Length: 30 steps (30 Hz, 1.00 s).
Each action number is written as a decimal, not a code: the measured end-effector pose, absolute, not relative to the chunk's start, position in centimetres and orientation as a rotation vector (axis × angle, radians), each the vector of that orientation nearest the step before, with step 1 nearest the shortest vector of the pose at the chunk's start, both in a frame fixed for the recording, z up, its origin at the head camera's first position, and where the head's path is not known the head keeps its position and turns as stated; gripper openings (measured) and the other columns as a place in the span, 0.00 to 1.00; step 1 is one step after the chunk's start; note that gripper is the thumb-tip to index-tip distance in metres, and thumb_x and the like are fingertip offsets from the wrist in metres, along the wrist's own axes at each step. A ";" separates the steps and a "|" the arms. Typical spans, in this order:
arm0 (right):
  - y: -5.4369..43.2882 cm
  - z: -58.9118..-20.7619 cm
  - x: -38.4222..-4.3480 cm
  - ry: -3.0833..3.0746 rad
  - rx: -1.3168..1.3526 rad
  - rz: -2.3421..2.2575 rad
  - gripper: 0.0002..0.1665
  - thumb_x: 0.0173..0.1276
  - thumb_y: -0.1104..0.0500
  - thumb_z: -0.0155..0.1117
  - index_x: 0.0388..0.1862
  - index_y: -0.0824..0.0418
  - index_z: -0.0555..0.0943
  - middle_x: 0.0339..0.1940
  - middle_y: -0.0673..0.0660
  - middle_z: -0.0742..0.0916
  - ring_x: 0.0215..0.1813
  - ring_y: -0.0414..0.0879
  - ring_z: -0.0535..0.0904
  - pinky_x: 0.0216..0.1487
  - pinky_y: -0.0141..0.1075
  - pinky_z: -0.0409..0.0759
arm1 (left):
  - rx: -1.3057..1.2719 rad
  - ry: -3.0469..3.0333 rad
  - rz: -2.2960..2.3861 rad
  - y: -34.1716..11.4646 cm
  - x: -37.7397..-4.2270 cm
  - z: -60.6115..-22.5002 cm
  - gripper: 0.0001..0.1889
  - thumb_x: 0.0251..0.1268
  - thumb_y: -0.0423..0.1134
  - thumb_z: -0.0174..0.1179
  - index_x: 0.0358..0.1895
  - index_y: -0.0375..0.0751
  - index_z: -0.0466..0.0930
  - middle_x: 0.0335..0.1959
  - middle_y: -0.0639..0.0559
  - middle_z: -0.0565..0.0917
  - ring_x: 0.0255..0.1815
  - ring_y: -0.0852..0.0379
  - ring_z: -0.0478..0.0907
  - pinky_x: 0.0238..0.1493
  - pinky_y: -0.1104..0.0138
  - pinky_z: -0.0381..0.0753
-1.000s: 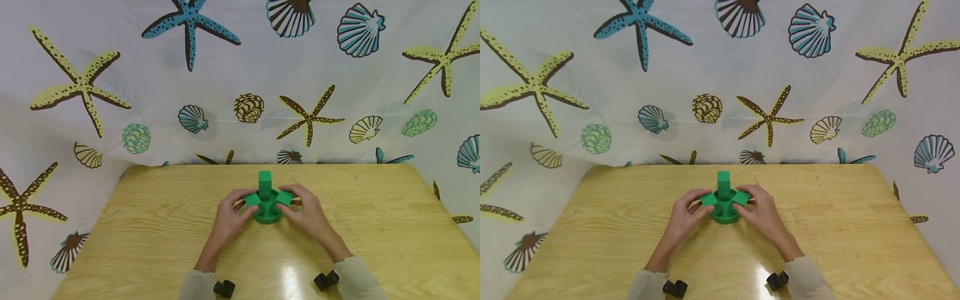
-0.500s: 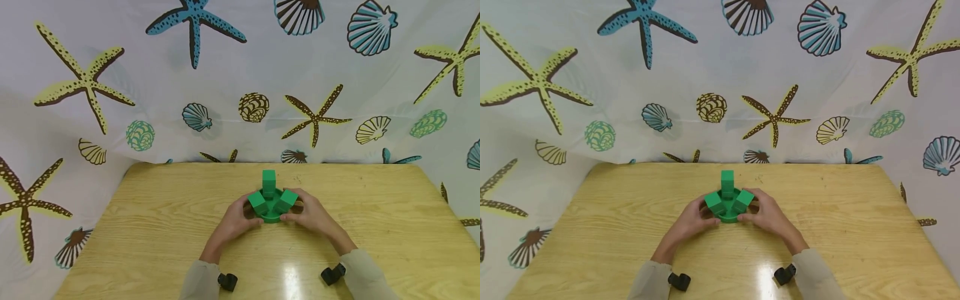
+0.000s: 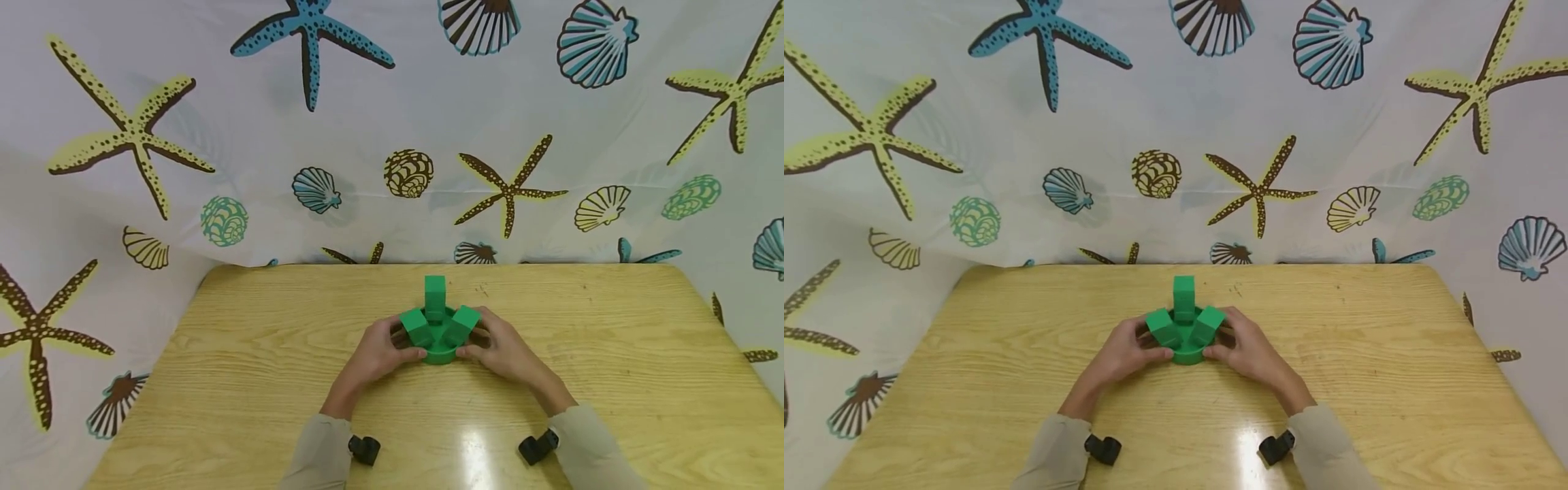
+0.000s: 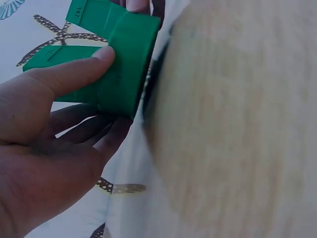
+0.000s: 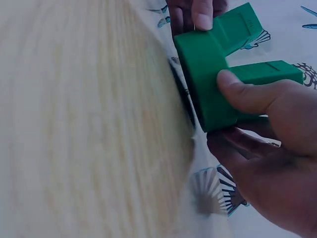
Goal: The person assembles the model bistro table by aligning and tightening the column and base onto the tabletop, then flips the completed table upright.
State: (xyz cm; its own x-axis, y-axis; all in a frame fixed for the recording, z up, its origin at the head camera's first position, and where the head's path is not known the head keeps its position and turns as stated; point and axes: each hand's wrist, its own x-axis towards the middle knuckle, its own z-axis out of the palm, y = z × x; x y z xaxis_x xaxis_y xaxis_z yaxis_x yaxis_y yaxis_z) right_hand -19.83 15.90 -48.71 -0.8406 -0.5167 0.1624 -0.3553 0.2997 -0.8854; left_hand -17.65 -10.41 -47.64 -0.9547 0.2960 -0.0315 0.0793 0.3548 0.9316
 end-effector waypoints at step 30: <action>16.1 -45.5 -17.6 2.646 -0.792 -2.042 0.20 0.70 0.68 0.70 0.59 0.64 0.83 0.56 0.60 0.87 0.58 0.53 0.85 0.55 0.41 0.86 | 0.258 2.379 2.141 -8.0 -15.3 -44.0 0.25 0.66 0.27 0.68 0.66 0.26 0.76 0.60 0.33 0.81 0.60 0.41 0.81 0.57 0.66 0.84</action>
State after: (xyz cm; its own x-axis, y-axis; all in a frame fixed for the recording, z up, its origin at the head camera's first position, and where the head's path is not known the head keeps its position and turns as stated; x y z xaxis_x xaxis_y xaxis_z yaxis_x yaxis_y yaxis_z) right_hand -17.57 16.12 -45.45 -0.8532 -0.1762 0.4909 -0.5195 0.2042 -0.8297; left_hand -15.30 -7.99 -44.01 -0.9847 0.0725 0.1585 0.1652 0.0990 0.9813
